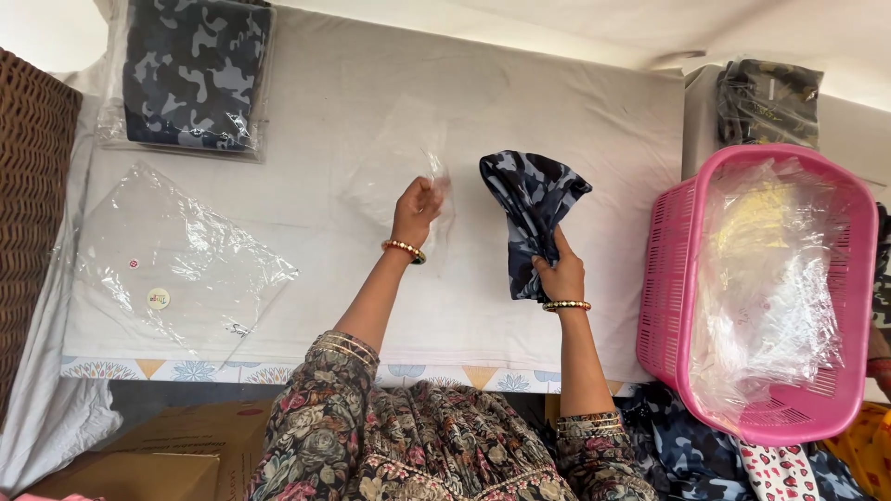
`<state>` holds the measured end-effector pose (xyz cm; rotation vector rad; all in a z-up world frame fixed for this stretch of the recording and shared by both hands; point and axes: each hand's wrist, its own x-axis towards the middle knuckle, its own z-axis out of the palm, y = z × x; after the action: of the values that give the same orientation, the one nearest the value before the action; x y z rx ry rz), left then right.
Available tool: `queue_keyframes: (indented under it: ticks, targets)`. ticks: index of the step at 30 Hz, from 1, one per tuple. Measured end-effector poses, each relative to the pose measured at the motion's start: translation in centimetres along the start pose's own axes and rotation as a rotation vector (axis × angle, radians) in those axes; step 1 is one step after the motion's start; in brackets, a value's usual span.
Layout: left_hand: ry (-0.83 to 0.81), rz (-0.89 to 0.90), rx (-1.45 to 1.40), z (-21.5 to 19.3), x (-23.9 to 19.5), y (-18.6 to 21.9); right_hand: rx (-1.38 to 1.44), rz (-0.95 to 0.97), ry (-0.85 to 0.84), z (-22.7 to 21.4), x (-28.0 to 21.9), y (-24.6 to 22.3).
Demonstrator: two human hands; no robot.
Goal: The person folds a pair of camouflage-patterned shorts on a table, aligning the edges and smoothing the fabric. They then place the folded shorts into a clear plastic bag and seal it.
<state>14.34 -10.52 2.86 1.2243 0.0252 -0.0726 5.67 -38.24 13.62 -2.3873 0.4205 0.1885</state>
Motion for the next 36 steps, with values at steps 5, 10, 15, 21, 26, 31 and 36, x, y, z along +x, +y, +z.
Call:
queue_keyframes:
  ticks: [5,10,15,21,26,31,36]
  targets:
    - [-0.044,0.048,-0.598,3.7,0.7,10.0,0.044,-0.098,0.141,-2.1,0.2,0.3]
    - [0.461,-0.069,-0.588,-1.9,-1.1,2.0,0.054,-0.151,0.197,-2.3,0.1,0.5]
    - [0.934,-0.154,-0.445,-6.6,-8.0,-9.1,-0.043,-0.064,0.074,-0.3,-0.4,0.1]
    - [0.959,-0.481,-0.372,-2.5,-14.6,-5.0,-0.111,-0.151,-0.08,4.1,-1.2,-1.3]
    - [0.521,-0.905,-0.096,-2.4,-18.9,-2.9,-0.155,-0.253,-0.158,6.4,-1.1,-2.2]
    - [0.001,0.049,1.168,-6.8,-15.6,-0.6,-0.207,-0.317,-0.204,6.7,-1.5,-2.1]
    - [-0.508,0.192,1.622,-9.0,-10.7,1.4,-0.311,-0.146,-0.342,5.2,-1.8,-2.9]
